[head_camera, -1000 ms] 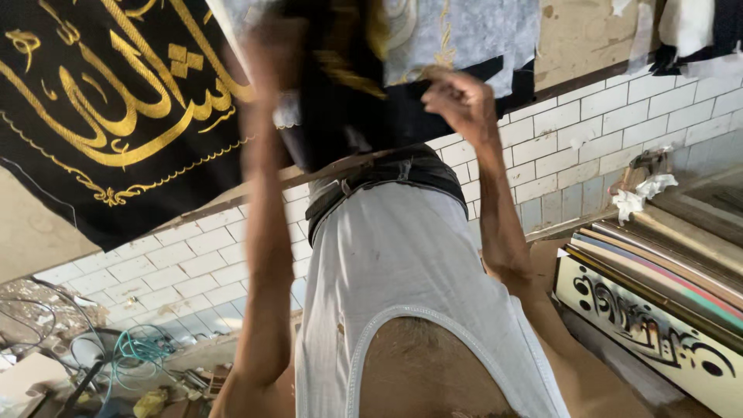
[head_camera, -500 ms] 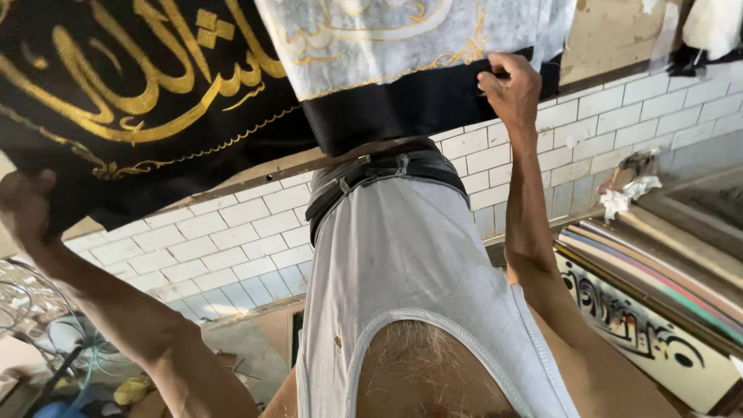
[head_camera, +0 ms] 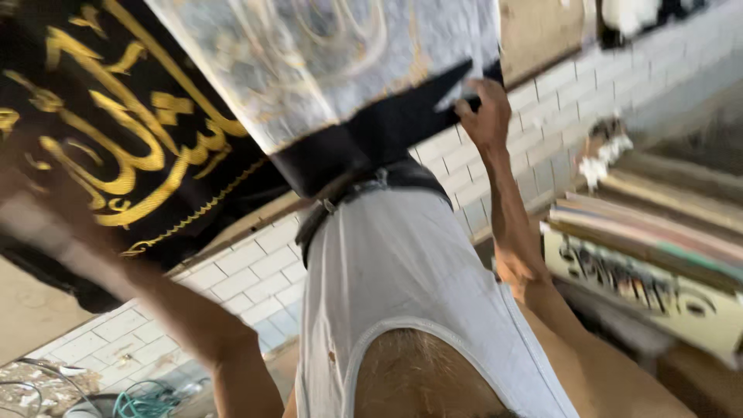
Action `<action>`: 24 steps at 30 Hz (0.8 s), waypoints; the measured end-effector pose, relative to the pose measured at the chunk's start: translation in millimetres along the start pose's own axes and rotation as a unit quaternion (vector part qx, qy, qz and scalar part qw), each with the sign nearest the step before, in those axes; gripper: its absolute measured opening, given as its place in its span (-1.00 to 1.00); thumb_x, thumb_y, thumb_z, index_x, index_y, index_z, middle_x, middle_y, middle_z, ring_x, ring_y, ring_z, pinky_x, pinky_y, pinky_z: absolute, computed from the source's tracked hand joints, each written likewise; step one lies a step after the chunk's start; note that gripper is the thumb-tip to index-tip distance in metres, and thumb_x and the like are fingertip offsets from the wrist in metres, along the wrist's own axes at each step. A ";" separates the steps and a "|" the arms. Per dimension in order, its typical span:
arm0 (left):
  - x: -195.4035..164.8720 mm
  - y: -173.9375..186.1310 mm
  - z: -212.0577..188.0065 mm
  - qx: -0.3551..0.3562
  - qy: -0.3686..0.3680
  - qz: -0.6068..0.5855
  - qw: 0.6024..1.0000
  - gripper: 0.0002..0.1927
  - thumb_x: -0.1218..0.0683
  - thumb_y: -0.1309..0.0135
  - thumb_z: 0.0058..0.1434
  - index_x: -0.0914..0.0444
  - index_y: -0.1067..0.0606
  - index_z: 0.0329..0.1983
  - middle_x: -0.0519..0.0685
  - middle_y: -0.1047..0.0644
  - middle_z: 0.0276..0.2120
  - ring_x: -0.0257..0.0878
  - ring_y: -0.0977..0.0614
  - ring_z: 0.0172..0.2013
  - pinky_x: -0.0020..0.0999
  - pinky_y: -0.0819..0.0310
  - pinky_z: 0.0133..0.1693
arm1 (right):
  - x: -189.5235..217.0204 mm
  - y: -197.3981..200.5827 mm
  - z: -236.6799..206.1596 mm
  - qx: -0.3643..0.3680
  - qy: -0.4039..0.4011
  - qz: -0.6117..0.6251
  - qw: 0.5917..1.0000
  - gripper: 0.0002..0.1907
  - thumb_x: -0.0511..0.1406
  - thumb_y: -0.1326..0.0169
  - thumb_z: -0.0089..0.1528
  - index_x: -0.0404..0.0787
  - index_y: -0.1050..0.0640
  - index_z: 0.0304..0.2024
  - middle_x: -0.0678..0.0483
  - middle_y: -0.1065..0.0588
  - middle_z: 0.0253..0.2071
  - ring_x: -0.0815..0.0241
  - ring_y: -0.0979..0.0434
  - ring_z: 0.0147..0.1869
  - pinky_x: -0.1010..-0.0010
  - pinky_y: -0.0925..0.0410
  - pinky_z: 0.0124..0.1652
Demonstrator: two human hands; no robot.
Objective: The person peels a white protective film from a black fabric banner with gold Arabic calligraphy. They repeatedly lift and remove sections of the film by hand, smoothing the surface and discarding the film pieces.
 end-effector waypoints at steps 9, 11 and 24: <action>-179.8 -222.1 155.3 0.098 -0.042 -0.287 0.952 -0.17 -0.18 -0.33 0.36 0.38 -0.27 0.46 0.23 -0.33 0.44 0.09 -0.27 0.46 -0.01 0.01 0.49 | 148.6 -70.6 138.2 0.111 0.186 0.179 0.960 -0.56 -0.39 -0.28 0.22 -0.34 -0.54 0.15 -0.19 -0.56 0.12 -0.15 -0.62 0.14 0.20 -0.48 0.10; -172.7 -237.6 177.3 0.103 -0.020 -0.290 0.951 0.11 -0.40 -0.40 0.26 0.33 -0.17 0.58 0.22 -0.22 0.50 0.10 -0.18 0.49 0.05 0.16 0.48 | 188.5 -102.2 171.7 0.143 0.242 0.154 0.947 -0.58 -0.39 -0.25 0.29 -0.29 -0.52 0.20 -0.18 -0.53 0.17 -0.14 -0.58 0.20 0.18 -0.47 0.14; -140.3 -260.7 234.4 0.179 0.032 -0.246 0.952 0.60 -0.79 -0.16 -0.37 0.31 -0.10 0.56 0.06 -0.11 0.53 -0.07 -0.07 0.52 0.07 0.28 0.50 | 340.9 -211.5 369.0 0.152 0.663 -0.159 0.715 -0.89 -0.37 -0.18 0.26 -0.02 -0.53 -0.25 0.21 -0.46 -0.23 0.18 -0.47 0.09 0.32 -0.43 0.09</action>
Point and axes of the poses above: each hand's wrist, its own z-axis towards the middle knuckle, its own y-axis out of the back of the hand, x = y × z, the point moved 8 cm from there along z, towards the middle knuckle
